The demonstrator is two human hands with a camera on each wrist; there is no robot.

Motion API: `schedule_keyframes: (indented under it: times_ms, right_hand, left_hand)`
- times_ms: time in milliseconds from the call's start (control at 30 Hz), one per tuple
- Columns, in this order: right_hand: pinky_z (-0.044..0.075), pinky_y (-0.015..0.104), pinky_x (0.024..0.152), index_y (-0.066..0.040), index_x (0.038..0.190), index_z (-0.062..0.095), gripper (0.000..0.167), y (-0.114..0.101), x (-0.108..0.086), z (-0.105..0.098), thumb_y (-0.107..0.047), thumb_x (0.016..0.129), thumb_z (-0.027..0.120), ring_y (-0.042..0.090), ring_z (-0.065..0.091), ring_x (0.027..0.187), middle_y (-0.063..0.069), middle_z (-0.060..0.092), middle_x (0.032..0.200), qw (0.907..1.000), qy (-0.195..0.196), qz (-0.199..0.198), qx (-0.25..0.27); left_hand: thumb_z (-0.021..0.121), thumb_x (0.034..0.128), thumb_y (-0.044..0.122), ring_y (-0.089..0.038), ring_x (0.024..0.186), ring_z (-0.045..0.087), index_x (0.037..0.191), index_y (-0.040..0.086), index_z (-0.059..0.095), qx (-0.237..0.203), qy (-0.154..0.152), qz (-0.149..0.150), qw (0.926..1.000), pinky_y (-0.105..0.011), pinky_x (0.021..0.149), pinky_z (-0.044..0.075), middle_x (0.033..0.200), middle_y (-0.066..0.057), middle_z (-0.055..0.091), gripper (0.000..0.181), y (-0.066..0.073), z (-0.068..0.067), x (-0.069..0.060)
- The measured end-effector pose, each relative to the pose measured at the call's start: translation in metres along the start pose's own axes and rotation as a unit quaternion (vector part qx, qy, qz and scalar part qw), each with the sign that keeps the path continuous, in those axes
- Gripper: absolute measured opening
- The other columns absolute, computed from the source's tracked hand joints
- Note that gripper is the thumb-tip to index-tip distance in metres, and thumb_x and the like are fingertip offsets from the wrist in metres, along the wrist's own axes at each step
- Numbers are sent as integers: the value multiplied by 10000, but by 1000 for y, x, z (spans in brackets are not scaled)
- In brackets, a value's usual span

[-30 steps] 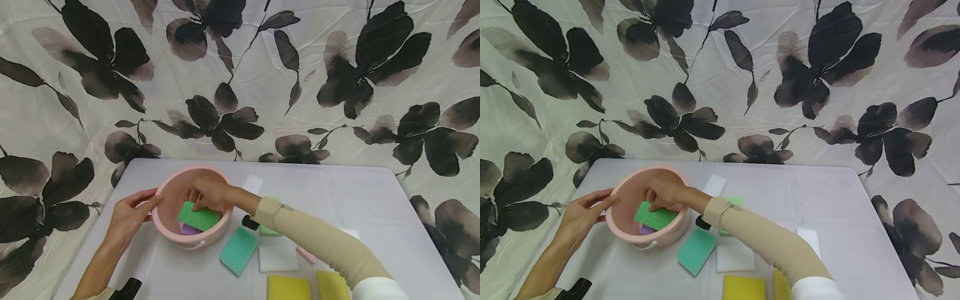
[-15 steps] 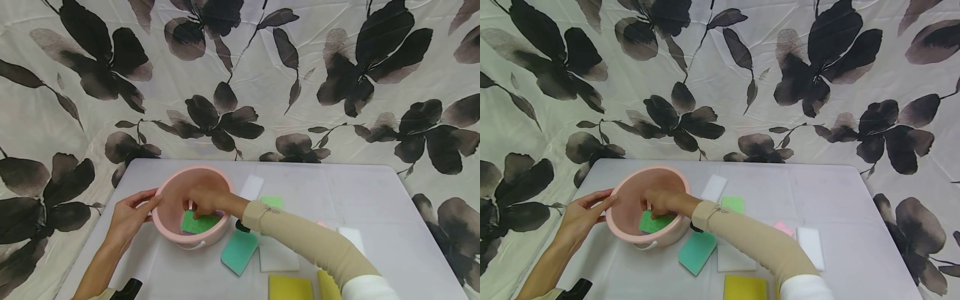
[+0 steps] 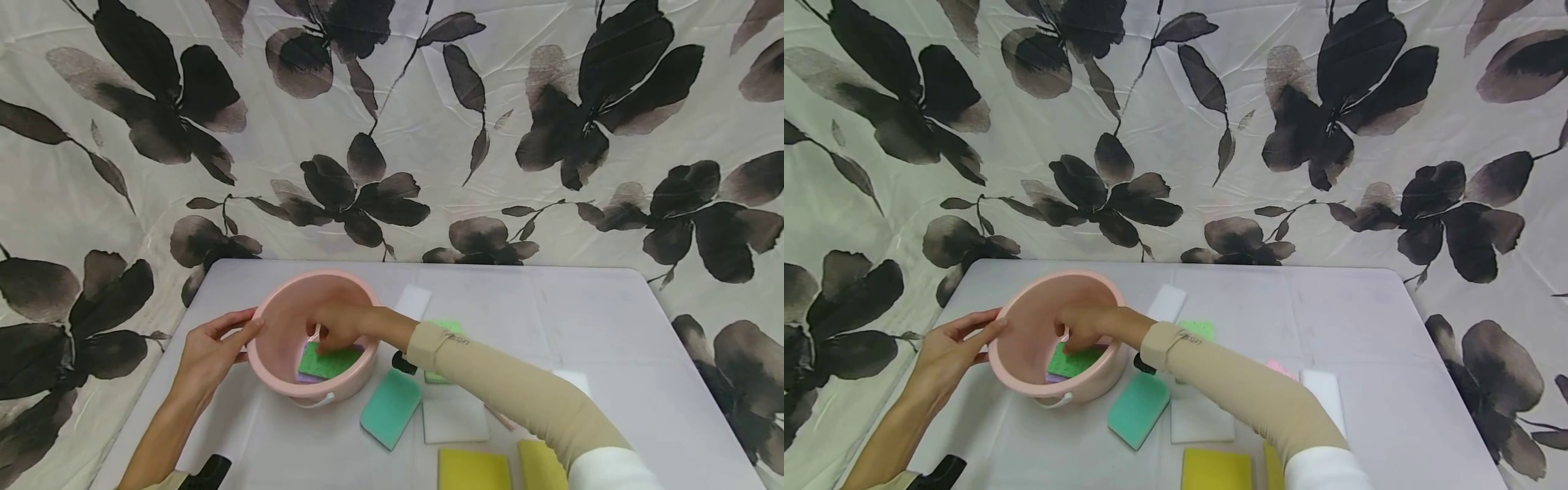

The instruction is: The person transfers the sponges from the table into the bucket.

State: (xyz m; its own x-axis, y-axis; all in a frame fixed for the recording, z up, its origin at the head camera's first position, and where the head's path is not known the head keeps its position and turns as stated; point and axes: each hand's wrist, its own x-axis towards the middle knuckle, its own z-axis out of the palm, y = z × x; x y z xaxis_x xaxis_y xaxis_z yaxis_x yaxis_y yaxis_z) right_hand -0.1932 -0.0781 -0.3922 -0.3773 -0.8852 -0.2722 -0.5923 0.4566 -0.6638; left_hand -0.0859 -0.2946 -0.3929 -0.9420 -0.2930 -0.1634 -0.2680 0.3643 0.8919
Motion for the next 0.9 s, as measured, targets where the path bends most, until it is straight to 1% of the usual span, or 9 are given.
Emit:
schedule_keyframes:
  times_ms: [67, 133, 200, 367, 433, 567, 633, 700, 900]
  right_hand:
    - [503, 133, 820, 69, 1203, 662, 260, 0, -5, -4, -65, 980, 681, 161, 622, 971, 126, 698, 1096, 9996, 172, -197, 72]
    - [494, 136, 831, 68, 1173, 666, 225, 0, -10, -7, -52, 982, 668, 169, 629, 971, 123, 699, 1065, 9987, 338, -357, 136]
    - [494, 148, 841, 71, 1146, 664, 198, -1, -14, -11, -34, 979, 662, 179, 631, 966, 127, 692, 1044, 9972, 480, -523, 213]
    - [548, 233, 876, 91, 1089, 667, 166, 0, -23, -19, -7, 956, 671, 186, 645, 936, 143, 687, 1019, 9912, 865, -945, 325]
    - [564, 260, 881, 74, 1087, 679, 165, 1, -26, -22, -22, 954, 684, 173, 656, 930, 130, 698, 1022, 9896, 1041, -934, 336]
    - [549, 200, 848, 10, 1117, 696, 180, 2, -37, -27, -70, 957, 714, 143, 669, 913, 89, 710, 1018, 9886, 1298, -628, 431]
    - [537, 169, 826, -20, 1116, 701, 176, 4, -43, -30, -78, 952, 725, 123, 670, 892, 69, 713, 1004, 9866, 1439, -561, 520]
    - [537, 165, 817, -29, 1117, 705, 176, 7, -49, -33, -78, 949, 731, 104, 666, 881, 58, 712, 999, 9832, 1599, -583, 657]
    - [558, 203, 823, -37, 1111, 719, 180, 17, -63, -38, -95, 944, 751, 82, 652, 881, 44, 720, 1017, 9715, 2030, -751, 965]
  left_hand:
    - [727, 965, 398, -5, 840, 679, 1387, -8, 608, -3, -5, 5, 10000, -230, 718, 607, 1185, 19, 645, 598, 0, 0, 0]
    - [726, 966, 401, -5, 839, 678, 1387, -9, 607, 3, -16, 5, 10000, -228, 719, 606, 1191, 9, 643, 600, 0, 0, 0]
    - [724, 966, 404, -5, 839, 677, 1390, -11, 603, 9, -30, 2, 10000, -227, 719, 606, 1217, -30, 640, 606, 0, 0, 1]
    - [719, 968, 410, -3, 844, 675, 1396, -11, 598, 10, -35, -21, 10000, -226, 721, 605, 1301, -127, 610, 613, 0, 1, 1]
    - [718, 968, 414, -1, 845, 675, 1399, -7, 598, 11, -25, -55, 10000, -226, 722, 605, 1325, -143, 600, 615, -1, 1, 1]
    - [715, 967, 425, 2, 842, 675, 1406, 3, 596, 36, -11, -128, 9999, -223, 722, 604, 1359, -155, 586, 620, -1, 1, 1]
    - [715, 967, 424, 2, 840, 675, 1404, 4, 597, 31, -6, -129, 9999, -224, 723, 604, 1355, -151, 589, 618, -1, 1, 1]
    - [717, 967, 420, -1, 840, 676, 1403, 1, 597, 20, -19, -112, 9999, -224, 723, 604, 1338, -137, 597, 617, -1, 1, 1]
    - [722, 963, 421, -7, 837, 680, 1401, 0, 598, -25, -30, -101, 9999, -225, 718, 605, 1280, -79, 617, 620, -2, 1, 2]
